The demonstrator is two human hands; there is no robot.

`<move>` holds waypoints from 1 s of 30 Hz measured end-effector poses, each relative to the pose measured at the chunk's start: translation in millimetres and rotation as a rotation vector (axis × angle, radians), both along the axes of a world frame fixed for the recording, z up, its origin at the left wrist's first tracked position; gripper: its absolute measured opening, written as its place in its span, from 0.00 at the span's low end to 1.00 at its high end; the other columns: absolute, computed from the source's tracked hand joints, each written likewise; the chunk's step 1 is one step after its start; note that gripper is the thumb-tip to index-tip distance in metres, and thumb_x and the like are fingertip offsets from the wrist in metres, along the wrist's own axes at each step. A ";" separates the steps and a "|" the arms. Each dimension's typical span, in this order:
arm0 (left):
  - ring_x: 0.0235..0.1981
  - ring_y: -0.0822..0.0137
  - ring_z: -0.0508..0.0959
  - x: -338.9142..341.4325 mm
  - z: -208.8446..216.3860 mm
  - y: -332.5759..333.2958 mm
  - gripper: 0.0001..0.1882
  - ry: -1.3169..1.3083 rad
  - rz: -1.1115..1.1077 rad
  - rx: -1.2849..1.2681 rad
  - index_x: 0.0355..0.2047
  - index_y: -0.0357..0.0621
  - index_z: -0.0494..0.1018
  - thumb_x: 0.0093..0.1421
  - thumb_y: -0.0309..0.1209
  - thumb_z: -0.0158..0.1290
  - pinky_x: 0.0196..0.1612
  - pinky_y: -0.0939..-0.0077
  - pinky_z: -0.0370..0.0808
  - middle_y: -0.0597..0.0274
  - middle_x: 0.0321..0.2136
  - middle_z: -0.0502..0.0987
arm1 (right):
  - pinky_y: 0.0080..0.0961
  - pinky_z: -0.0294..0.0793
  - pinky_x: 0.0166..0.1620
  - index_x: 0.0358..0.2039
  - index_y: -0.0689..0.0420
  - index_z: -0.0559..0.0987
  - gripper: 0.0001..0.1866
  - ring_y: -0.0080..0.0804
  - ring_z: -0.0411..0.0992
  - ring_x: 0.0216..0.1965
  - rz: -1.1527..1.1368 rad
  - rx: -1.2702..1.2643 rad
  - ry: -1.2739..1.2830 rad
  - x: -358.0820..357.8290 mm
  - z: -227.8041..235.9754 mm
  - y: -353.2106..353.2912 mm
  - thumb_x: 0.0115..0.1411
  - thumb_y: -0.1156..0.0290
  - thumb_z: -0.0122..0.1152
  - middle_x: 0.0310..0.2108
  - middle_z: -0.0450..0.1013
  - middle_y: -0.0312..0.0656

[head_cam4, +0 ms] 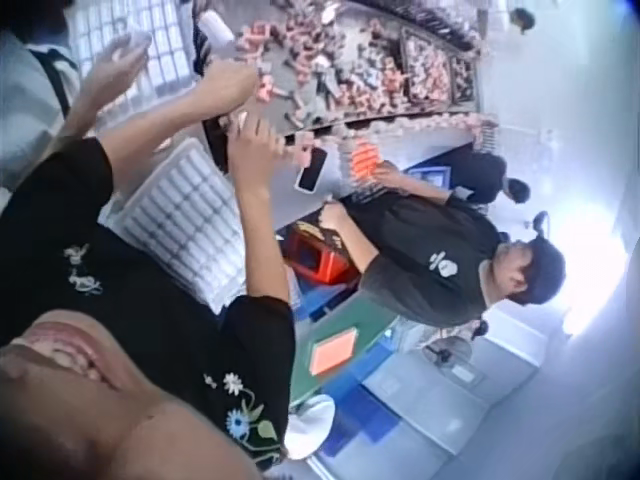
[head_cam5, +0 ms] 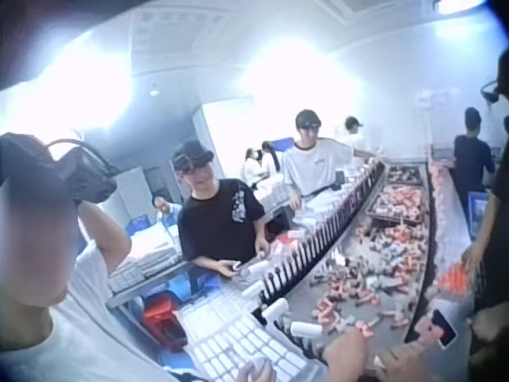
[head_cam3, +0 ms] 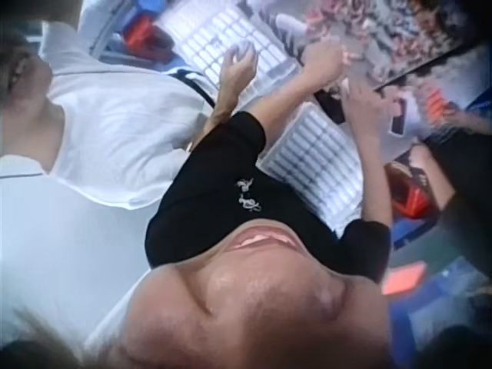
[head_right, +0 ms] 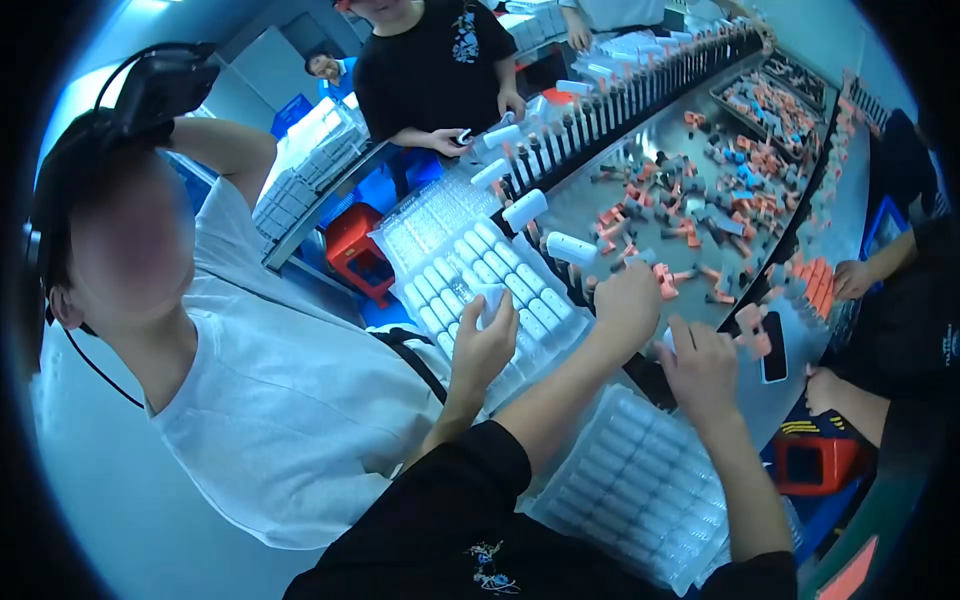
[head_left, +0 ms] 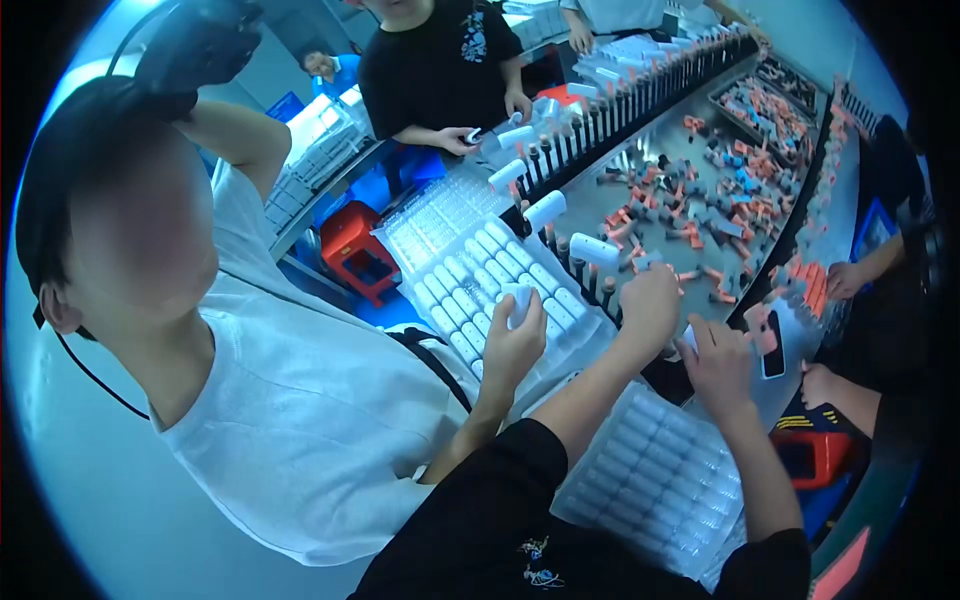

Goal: The person takes plastic components from a rotating assembly carousel, fits pieces together by hand, and places the assembled parts into slots in plastic packing trays.

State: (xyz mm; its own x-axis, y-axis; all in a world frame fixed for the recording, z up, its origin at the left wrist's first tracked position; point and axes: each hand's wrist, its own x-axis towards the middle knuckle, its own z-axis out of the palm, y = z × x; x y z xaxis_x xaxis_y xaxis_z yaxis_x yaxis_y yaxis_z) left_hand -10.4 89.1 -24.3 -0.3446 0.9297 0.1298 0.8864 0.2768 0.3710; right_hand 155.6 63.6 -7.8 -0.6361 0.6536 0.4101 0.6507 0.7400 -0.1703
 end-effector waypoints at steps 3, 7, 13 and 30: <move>0.33 0.51 0.87 -38.5 -11.0 0.1 0.12 -0.004 0.072 0.088 0.40 0.37 0.74 0.64 0.34 0.55 0.34 0.58 0.83 0.48 0.31 0.84 | 0.40 0.70 0.43 0.54 0.49 0.79 0.22 0.39 0.75 0.35 -0.057 0.118 -0.061 -30.4 5.3 -13.5 0.60 0.59 0.68 0.33 0.73 0.41; 0.43 0.38 0.82 -57.5 -14.2 -35.1 0.20 -0.329 0.197 0.127 0.49 0.36 0.73 0.64 0.38 0.58 0.44 0.47 0.79 0.41 0.43 0.80 | 0.40 0.72 0.39 0.58 0.44 0.77 0.22 0.38 0.77 0.29 -0.207 0.229 -0.269 -67.3 -20.0 -6.2 0.63 0.58 0.64 0.33 0.73 0.38; 0.46 0.40 0.78 -27.2 -36.2 -171.2 0.21 -0.468 0.005 0.087 0.53 0.35 0.72 0.64 0.33 0.59 0.49 0.49 0.76 0.41 0.48 0.76 | 0.30 0.79 0.23 0.68 0.43 0.69 0.31 0.34 0.78 0.19 -0.260 0.094 -0.246 -114.2 -14.5 17.1 0.64 0.67 0.59 0.36 0.73 0.41; 0.41 0.40 0.84 16.9 -108.7 -258.1 0.15 -0.056 -0.130 -0.647 0.35 0.39 0.81 0.70 0.34 0.46 0.46 0.41 0.80 0.45 0.38 0.83 | 0.46 0.71 0.59 0.60 0.67 0.72 0.30 0.59 0.72 0.58 -0.988 -0.740 0.530 280.7 -152.9 -256.4 0.65 0.59 0.66 0.59 0.72 0.62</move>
State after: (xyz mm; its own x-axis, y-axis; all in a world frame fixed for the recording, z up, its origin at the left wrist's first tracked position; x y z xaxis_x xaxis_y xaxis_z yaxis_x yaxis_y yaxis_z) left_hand 6.6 -168.9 -132.9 -0.2144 0.8485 -0.4839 0.9119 0.3514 0.2121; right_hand 436.3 -192.9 -160.7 0.3515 0.9169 -0.1888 0.5867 -0.3729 -0.7188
